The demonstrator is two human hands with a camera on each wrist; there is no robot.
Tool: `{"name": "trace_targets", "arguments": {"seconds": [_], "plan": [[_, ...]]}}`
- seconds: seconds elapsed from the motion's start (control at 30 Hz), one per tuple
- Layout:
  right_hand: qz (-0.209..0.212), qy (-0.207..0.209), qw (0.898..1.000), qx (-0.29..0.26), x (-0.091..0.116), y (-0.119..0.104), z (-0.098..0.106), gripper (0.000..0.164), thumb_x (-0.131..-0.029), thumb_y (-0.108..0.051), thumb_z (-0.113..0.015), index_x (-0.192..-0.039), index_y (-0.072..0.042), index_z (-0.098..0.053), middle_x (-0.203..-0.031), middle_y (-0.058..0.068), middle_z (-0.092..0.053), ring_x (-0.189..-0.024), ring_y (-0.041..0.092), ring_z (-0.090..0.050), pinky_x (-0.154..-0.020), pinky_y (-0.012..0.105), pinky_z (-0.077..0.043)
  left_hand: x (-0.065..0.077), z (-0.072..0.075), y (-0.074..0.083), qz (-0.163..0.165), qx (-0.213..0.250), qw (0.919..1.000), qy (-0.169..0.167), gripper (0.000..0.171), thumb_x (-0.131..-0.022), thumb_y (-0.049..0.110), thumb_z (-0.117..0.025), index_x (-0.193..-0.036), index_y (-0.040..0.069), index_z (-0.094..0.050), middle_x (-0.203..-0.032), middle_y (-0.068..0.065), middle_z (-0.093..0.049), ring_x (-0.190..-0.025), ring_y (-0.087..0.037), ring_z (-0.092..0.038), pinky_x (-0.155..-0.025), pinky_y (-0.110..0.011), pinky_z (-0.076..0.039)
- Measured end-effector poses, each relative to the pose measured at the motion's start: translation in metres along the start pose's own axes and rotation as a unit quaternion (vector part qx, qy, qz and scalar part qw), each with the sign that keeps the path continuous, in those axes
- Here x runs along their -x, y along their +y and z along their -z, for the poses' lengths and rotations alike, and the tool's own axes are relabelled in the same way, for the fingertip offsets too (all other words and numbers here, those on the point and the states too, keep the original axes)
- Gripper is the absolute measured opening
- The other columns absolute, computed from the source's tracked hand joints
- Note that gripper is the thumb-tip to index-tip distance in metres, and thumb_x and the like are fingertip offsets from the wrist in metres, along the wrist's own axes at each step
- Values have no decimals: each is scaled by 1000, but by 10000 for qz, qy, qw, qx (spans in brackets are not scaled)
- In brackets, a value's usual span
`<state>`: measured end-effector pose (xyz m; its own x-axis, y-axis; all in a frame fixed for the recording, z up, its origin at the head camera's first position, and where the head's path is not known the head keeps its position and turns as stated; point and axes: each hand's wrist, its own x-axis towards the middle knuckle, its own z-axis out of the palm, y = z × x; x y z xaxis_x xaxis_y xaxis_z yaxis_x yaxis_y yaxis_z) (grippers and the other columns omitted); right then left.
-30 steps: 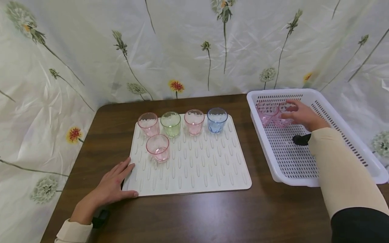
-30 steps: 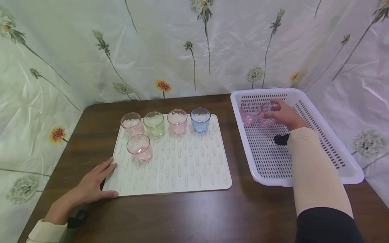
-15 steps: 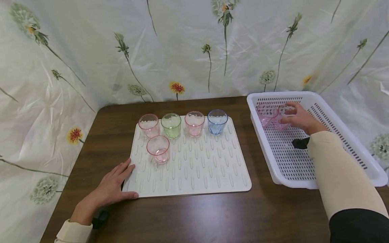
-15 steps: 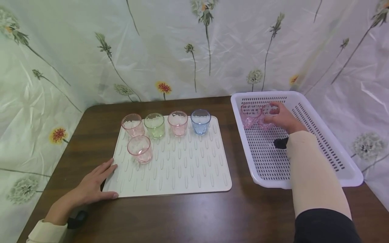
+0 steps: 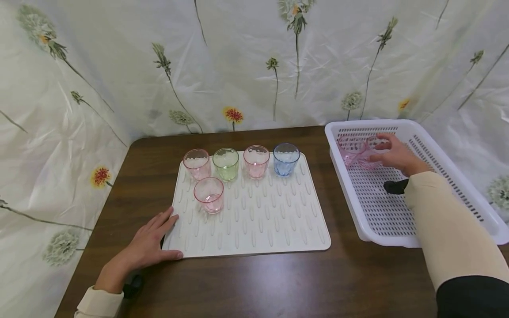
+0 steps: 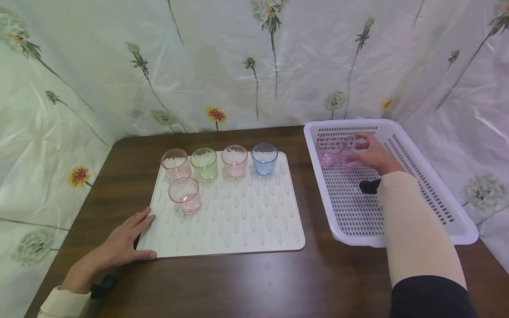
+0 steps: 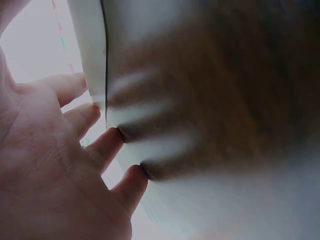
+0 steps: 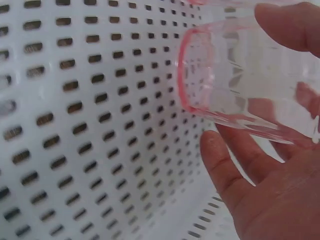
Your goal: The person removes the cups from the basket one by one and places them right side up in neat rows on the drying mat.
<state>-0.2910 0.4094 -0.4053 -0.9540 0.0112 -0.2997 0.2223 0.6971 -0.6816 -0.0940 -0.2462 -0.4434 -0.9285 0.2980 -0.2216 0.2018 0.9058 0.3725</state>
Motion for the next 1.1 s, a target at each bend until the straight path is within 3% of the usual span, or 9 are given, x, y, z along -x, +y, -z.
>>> {"name": "trace_targets", "arguments": {"seconds": [0.37,0.5,0.63,0.87,1.0,1.1], "plan": [[424,-27,9978,515,17,-16,24,105,-92,-32,-69,-158,-6,8,-155,38,-19,-137,58,-27,-106,77,-28,0,1,1,56,4,10000,-75,104,-74,61,-76,-153,8,-35,-166,-19,-18,-147,-49,-22,-110,-73,-26],[460,24,9976,510,25,-23,35,109,-93,-36,-68,-156,0,15,-157,37,-20,-138,57,-27,-108,75,-26,-1,1,1,75,37,9999,-130,104,-74,62,-76,-154,8,-35,-166,-19,-17,-148,-49,-21,-110,-73,-25],[573,187,9973,430,34,-30,44,107,-93,-39,-67,-156,2,10,-157,36,-22,-138,54,-28,-109,72,-28,-1,2,2,44,45,9999,-102,104,-75,61,-76,-154,7,-35,-166,-19,-17,-148,-49,-21,-110,-73,-25],[862,538,9939,436,46,-49,56,97,-94,-43,-66,-160,-16,0,-158,27,-28,-135,45,-36,-108,67,-35,0,4,3,2,13,10000,-62,103,-75,59,-77,-153,7,-36,-165,-19,-18,-147,-49,-22,-109,-74,-26],[1109,678,9910,333,52,-64,57,94,-93,-40,-67,-160,-31,-3,-162,18,-28,-139,42,-34,-108,70,-32,0,4,4,1,9,10000,-51,102,-75,58,-78,-153,6,-36,-165,-20,-19,-147,-50,-23,-109,-74,-26],[1225,738,9895,216,58,-77,55,93,-93,-38,-68,-159,-35,-4,-164,13,-28,-143,40,-33,-109,71,-32,0,4,5,3,8,10000,-58,102,-75,58,-78,-153,6,-36,-165,-20,-19,-147,-50,-23,-109,-74,-26]]}}
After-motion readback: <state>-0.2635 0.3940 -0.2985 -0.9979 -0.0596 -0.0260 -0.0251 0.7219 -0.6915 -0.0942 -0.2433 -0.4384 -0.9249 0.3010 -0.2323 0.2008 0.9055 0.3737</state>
